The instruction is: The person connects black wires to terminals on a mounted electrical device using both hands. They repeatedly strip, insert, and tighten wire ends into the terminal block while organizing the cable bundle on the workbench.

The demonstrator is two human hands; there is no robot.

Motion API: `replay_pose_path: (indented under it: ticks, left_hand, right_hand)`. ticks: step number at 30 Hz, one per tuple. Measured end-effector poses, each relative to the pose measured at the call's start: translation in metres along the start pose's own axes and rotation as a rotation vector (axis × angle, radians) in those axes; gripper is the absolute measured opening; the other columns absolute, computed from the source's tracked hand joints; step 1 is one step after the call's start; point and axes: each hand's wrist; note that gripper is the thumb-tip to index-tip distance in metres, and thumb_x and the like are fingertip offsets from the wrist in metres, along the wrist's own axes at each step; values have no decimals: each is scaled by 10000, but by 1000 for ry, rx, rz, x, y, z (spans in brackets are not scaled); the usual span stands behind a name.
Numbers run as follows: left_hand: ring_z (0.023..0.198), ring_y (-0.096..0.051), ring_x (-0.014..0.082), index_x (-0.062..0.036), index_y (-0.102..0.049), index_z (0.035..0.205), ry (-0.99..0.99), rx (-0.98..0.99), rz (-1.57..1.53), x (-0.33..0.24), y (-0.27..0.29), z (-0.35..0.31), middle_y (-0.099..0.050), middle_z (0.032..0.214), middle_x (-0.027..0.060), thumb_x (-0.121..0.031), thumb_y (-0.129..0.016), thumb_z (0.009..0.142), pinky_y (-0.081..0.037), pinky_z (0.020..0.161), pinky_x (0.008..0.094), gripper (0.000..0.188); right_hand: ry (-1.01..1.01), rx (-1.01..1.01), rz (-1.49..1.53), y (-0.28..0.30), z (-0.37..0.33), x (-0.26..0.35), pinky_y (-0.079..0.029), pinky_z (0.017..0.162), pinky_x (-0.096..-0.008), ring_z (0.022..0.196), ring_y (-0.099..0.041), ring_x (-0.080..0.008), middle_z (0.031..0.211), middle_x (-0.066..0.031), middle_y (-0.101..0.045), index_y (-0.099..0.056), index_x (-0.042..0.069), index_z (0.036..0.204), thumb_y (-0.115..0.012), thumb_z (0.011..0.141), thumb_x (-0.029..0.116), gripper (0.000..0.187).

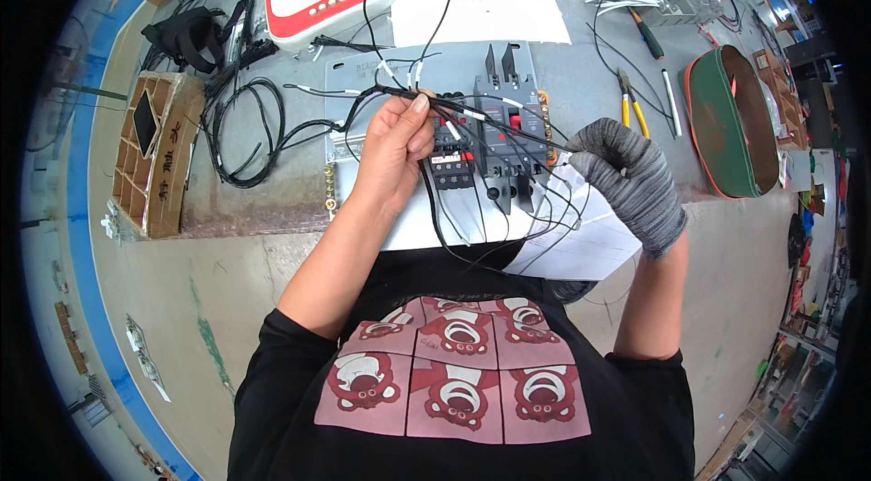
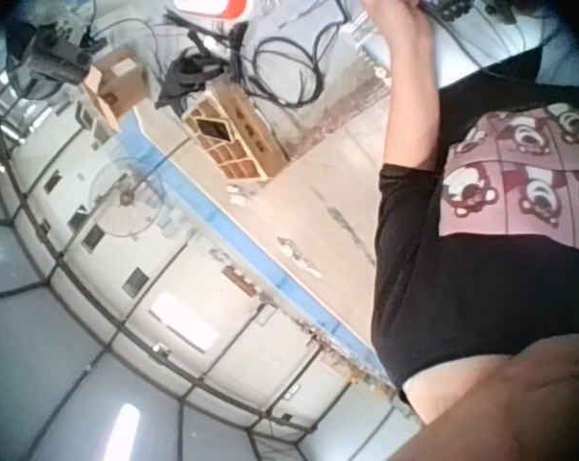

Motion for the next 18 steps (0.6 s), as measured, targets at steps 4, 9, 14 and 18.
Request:
replay_pose_path:
  ticks: [4,9,14,18]
  left_hand:
    - [532,-329,24,-52,-557,905,36,-43,7,-5,-6,-1,-506,745,-26,-149,-542,952,-254,471,183,109]
    - [525,-322,26,-55,-550,910,21,-22,-2,-1,3,1,-455,681,-40,-148,-539,953,-247,468,189,104]
    - [521,-312,26,-62,-549,909,22,-54,16,-1,-3,0,-401,652,-55,-159,-541,953,-240,468,191,107]
    - [526,-316,27,-65,-547,907,43,-61,18,-4,-7,-1,-437,683,-51,-161,-546,952,-242,473,187,106]
  right_hand:
    - [98,-264,-30,-8,17,-18,-507,653,-283,716,-622,-124,806,-100,-670,-608,-30,931,-627,872,77,123]
    - [21,-153,-197,-5,27,-11,-499,626,-291,681,-625,-154,769,-127,-661,-611,-36,904,-661,847,99,155]
    - [-46,7,-258,-6,21,0,-498,610,-306,618,-612,-205,759,-153,-661,-623,-40,936,-687,817,120,210]
    - [-91,56,-299,-11,20,-12,-497,598,-309,606,-611,-207,739,-144,-663,-632,-31,969,-700,806,154,256]
Point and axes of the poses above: each hand's wrist, its own z-axis towards the middle knuckle, its own y-axis out of the back of the hand, x = y × z
